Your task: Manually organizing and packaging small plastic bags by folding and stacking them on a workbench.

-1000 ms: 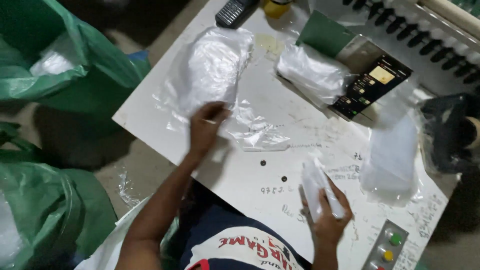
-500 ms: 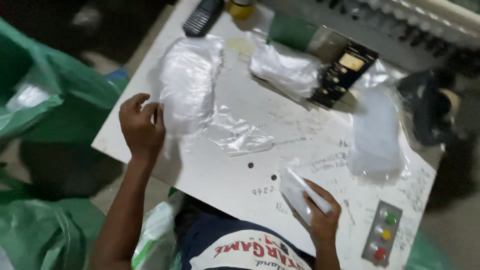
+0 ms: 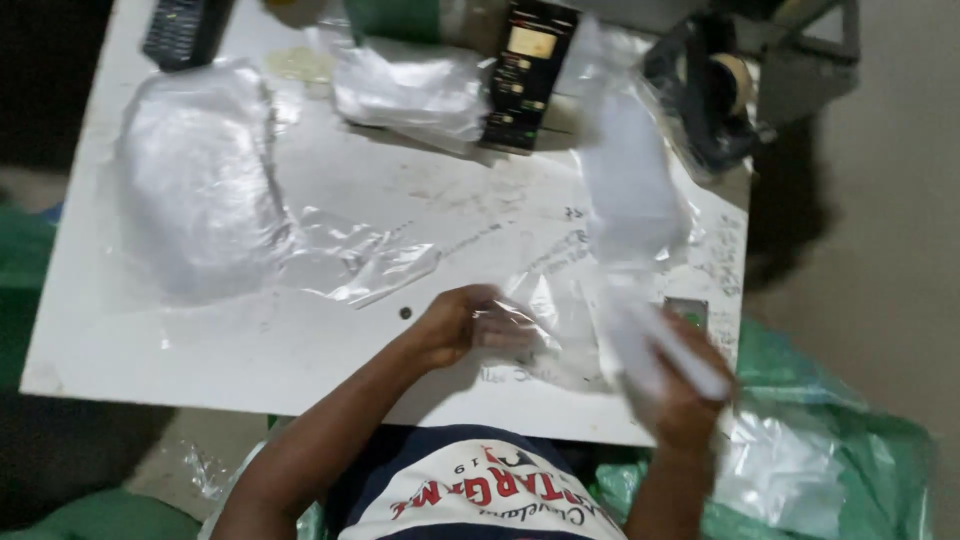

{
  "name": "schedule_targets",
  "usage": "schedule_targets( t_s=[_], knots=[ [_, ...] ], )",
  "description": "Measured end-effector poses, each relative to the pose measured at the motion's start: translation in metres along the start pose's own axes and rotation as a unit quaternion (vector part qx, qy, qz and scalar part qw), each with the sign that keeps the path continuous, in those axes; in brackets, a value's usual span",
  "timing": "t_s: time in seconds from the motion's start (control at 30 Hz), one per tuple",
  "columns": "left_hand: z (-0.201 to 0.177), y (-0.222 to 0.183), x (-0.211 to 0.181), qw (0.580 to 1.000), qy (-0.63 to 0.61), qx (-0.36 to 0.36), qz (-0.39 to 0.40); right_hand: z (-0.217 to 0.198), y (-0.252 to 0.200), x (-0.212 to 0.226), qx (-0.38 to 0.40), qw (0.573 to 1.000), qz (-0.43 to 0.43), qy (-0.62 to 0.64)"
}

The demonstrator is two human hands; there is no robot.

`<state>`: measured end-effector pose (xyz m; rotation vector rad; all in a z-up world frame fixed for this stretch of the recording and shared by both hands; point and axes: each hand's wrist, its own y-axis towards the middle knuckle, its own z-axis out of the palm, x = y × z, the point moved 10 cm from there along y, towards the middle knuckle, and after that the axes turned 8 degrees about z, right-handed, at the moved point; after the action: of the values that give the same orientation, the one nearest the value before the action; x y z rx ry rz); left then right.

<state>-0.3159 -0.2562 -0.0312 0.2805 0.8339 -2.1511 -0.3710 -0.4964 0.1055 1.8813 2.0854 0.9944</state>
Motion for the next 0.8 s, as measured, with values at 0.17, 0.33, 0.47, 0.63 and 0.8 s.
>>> schedule_targets(
  t_s=[0.17, 0.33, 0.47, 0.63, 0.8],
  knots=[
    [-0.017, -0.031, -0.009, 0.992, 0.027, -0.121, 0.024, 0.066, -0.006, 0.051, 0.204, 0.904, 0.194, 0.323],
    [-0.062, -0.039, -0.028, 0.948, 0.196, -0.204, 0.144, 0.073, 0.001, 0.054, 0.235, 0.882, 0.256, 0.319],
    [-0.065, -0.044, -0.048, 0.923, 0.244, -0.23, 0.188, 0.058, -0.001, 0.027, 0.169, 0.849, 0.35, 0.359],
    [-0.037, -0.041, -0.037, 0.93, 0.197, -0.195, 0.243, 0.08, -0.014, 0.043, 0.175, 0.731, 0.452, 0.481],
    [-0.026, -0.029, -0.033, 0.916, 0.236, -0.148, 0.289, 0.123, -0.017, 0.055, 0.281, 0.71, 0.394, 0.511]
  ],
)
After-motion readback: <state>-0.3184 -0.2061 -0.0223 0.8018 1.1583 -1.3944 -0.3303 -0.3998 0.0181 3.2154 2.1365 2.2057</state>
